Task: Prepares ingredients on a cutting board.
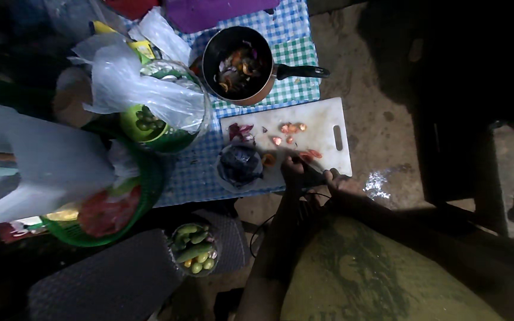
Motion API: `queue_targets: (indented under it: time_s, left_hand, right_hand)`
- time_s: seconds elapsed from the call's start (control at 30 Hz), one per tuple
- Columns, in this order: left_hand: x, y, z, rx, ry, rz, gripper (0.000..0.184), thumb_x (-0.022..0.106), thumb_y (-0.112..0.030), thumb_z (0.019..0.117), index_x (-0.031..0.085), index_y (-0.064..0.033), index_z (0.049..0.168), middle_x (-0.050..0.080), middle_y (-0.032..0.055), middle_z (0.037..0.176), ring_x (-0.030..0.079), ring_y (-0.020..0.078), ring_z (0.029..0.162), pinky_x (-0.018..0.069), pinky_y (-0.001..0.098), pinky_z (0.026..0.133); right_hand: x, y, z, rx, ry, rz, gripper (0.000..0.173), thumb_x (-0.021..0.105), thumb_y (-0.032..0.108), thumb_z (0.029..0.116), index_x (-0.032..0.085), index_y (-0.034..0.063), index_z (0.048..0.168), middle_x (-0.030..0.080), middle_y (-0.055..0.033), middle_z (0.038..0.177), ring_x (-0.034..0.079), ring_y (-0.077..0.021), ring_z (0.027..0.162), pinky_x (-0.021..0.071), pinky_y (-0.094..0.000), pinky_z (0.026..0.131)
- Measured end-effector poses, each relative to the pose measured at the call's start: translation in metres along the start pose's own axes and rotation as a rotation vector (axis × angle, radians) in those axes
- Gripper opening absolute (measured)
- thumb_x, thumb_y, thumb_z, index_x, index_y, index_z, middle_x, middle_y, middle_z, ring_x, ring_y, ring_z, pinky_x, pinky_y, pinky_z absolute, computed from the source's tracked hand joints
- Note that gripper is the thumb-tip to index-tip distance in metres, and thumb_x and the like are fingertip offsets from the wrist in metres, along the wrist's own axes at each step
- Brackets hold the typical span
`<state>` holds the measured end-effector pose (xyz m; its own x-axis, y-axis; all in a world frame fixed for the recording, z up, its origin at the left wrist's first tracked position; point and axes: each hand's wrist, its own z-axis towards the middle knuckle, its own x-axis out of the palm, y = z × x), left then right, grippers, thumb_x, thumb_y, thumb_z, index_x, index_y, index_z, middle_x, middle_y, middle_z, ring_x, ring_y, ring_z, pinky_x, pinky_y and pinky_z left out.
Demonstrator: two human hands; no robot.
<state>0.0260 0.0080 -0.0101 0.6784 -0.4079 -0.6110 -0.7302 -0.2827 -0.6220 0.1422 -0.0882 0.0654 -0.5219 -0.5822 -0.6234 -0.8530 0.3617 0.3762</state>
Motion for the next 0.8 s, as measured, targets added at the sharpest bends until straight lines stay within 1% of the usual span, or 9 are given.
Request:
queue_targets:
  time_s: [0.13,0.23,0.37,0.47,0.57,0.63,0.7,0.77,0.8]
  left_hand:
    - [0.000,-0.001,0.002,0.002,0.003,0.025,0.022,0.064,-0.014,0.0997,0.070,0.0053,0.108,0.071,0.0241,0.103,0.069,0.0369,0.099,0.0524,0.0548,0.092]
    - [0.000,0.000,0.003,0.020,-0.004,0.051,0.021,0.063,-0.010,0.0984,0.069,0.0074,0.108,0.071,0.0257,0.102,0.069,0.0381,0.098,0.0523,0.0543,0.091]
    - [0.002,0.001,-0.002,0.039,0.009,0.069,0.022,0.063,-0.010,0.0991,0.067,0.0101,0.109,0.069,0.0280,0.105,0.067,0.0402,0.102,0.0515,0.0549,0.093]
    - [0.000,0.001,-0.011,0.038,0.078,0.044,0.028,0.062,-0.006,0.0975,0.065,0.0097,0.121,0.067,0.0291,0.118,0.065,0.0399,0.114,0.0492,0.0541,0.101]
    - [-0.005,0.008,-0.013,0.056,0.062,-0.007,0.030,0.063,-0.010,0.0988,0.062,0.0053,0.125,0.068,0.0238,0.116,0.066,0.0334,0.108,0.0519,0.0499,0.097]
    - [-0.008,0.010,-0.010,0.112,0.041,-0.006,0.035,0.060,-0.004,0.0981,0.056,0.0055,0.131,0.066,0.0244,0.118,0.066,0.0331,0.107,0.0530,0.0478,0.095]
    - [-0.005,0.006,-0.007,0.144,0.034,0.072,0.039,0.058,-0.001,0.0983,0.054,0.0053,0.137,0.064,0.0259,0.127,0.065,0.0362,0.114,0.0522,0.0491,0.099]
    - [-0.003,-0.011,-0.006,0.106,0.085,0.187,0.041,0.056,-0.010,0.1028,0.052,0.0025,0.141,0.058,0.0253,0.139,0.060,0.0381,0.125,0.0484,0.0522,0.106]
    - [0.000,-0.021,-0.005,0.083,0.114,0.260,0.043,0.055,-0.020,0.1050,0.051,-0.0001,0.143,0.056,0.0242,0.142,0.059,0.0381,0.127,0.0483,0.0535,0.105]
  right_hand:
    - [0.001,0.002,0.013,0.044,0.042,0.044,0.040,0.040,0.005,0.1078,0.043,-0.0009,0.147,0.054,-0.0296,0.140,0.065,-0.0484,0.112,0.0536,-0.0586,0.090]
    - [0.002,-0.001,0.022,0.038,0.047,0.052,0.040,0.042,0.004,0.1073,0.042,-0.0027,0.147,0.054,-0.0290,0.139,0.065,-0.0469,0.114,0.0527,-0.0578,0.093]
    - [0.009,-0.006,0.036,-0.006,-0.017,0.084,0.048,0.046,0.001,0.1046,0.036,-0.0026,0.152,0.057,-0.0288,0.135,0.067,-0.0467,0.110,0.0544,-0.0573,0.090]
    - [0.013,-0.013,0.043,-0.032,-0.103,0.140,0.044,0.049,0.004,0.1048,0.043,-0.0031,0.148,0.061,-0.0293,0.129,0.068,-0.0475,0.107,0.0548,-0.0597,0.088]
    - [0.008,-0.025,0.040,-0.047,-0.127,0.245,0.047,0.048,0.013,0.1076,0.041,0.0058,0.154,0.066,-0.0276,0.125,0.069,-0.0476,0.106,0.0539,-0.0632,0.089]
    - [-0.003,-0.030,0.029,-0.023,-0.105,0.266,0.039,0.047,0.015,0.1078,0.047,0.0012,0.144,0.066,-0.0282,0.123,0.068,-0.0473,0.108,0.0521,-0.0627,0.092]
    - [-0.005,-0.038,0.018,-0.003,-0.182,0.299,0.033,0.051,0.015,0.1064,0.053,-0.0020,0.134,0.068,-0.0278,0.113,0.069,-0.0472,0.101,0.0531,-0.0636,0.087]
    - [-0.013,-0.044,0.007,0.043,-0.231,0.374,0.034,0.051,0.016,0.1071,0.052,-0.0042,0.135,0.068,-0.0282,0.108,0.069,-0.0465,0.098,0.0537,-0.0617,0.088]
    - [-0.016,-0.049,0.004,0.074,-0.254,0.401,0.037,0.050,0.017,0.1079,0.050,-0.0035,0.138,0.069,-0.0286,0.106,0.069,-0.0466,0.097,0.0540,-0.0611,0.088]
